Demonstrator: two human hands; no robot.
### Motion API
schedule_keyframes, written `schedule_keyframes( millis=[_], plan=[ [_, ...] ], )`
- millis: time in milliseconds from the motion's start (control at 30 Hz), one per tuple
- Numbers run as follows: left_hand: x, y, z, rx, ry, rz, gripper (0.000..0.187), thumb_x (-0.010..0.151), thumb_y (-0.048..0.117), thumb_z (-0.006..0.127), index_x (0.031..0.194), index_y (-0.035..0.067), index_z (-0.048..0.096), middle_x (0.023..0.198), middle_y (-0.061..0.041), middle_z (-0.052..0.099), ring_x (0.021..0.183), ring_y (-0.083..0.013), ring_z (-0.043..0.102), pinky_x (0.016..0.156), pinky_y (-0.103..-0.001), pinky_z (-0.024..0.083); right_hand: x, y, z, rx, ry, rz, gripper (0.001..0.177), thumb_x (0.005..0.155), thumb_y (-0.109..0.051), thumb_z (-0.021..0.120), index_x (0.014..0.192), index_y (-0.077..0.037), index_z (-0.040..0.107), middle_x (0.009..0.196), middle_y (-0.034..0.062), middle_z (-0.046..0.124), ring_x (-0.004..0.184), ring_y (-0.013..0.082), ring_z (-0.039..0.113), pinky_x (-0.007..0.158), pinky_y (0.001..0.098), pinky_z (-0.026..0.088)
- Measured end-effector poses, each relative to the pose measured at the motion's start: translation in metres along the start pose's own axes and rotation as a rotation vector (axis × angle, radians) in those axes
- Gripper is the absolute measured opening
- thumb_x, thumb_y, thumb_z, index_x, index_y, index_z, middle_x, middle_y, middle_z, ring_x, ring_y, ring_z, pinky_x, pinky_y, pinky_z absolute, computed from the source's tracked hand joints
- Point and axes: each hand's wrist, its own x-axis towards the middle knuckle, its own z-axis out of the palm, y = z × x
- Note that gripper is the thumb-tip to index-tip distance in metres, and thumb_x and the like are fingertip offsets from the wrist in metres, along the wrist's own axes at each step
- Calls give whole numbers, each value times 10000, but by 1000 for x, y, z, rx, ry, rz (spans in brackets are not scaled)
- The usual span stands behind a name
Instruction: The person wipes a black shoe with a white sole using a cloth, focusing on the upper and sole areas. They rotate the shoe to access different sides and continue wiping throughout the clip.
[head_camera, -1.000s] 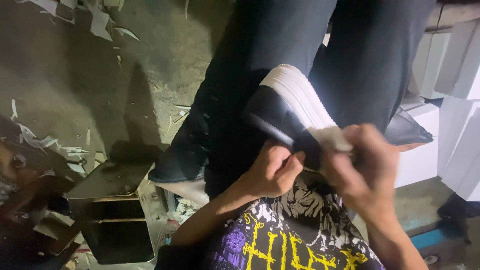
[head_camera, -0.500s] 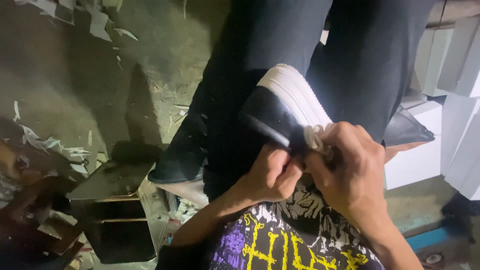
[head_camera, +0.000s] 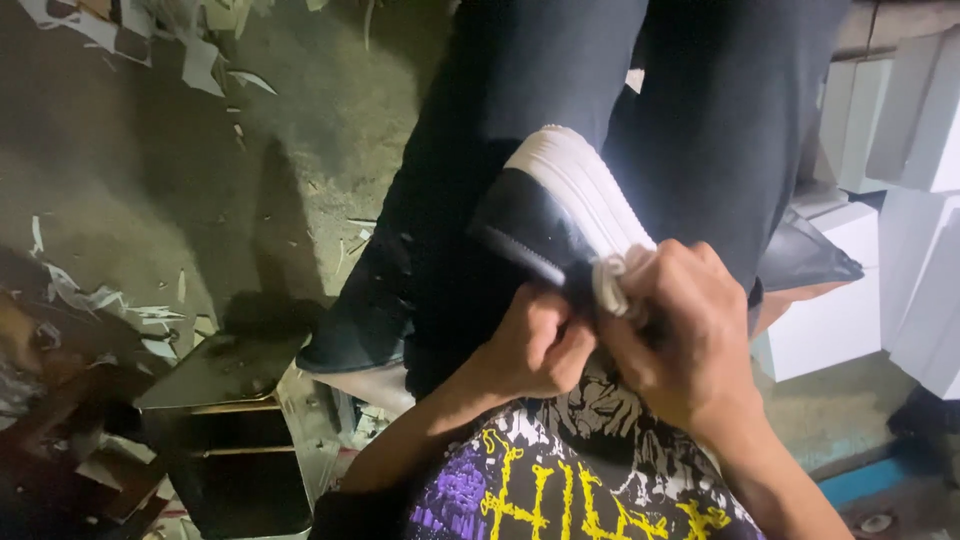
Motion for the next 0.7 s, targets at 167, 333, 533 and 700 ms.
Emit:
schedule_keyframes(
  millis=[167,333,533,700],
  plan=[
    [9,17,-9,156,1,137,317,902,-46,450,658,124,340,593,-10,284,473,-164,296,503,-322,258,-10,6,12,-248,105,-69,199,791,-20,625,810,-56,430,736,113,516,641,264,432,568,423,336],
    [2,2,-5,154,5,110,291,904,-19,482,674,127,379,595,-12,361,482,-151,361,502,-305,325,2,-2,6,113,41,-100,251,941,-70,624,807,-85,412,699,44,494,572,157,429,579,309,347],
    [8,7,-10,142,1,104,296,909,-18,446,656,97,344,576,11,272,459,-131,283,487,-305,251,5,-8,4,95,216,94,242,910,-66,619,815,-85,398,667,46,434,545,189,444,492,338,374],
    [29,53,-41,-364,-149,-278,383,902,105,459,590,204,260,468,73,275,368,-57,257,371,-242,205,-24,51,-36,743,644,469,248,887,-147,677,1134,-126,679,1070,6,684,899,89,671,698,200,596]
  ],
)
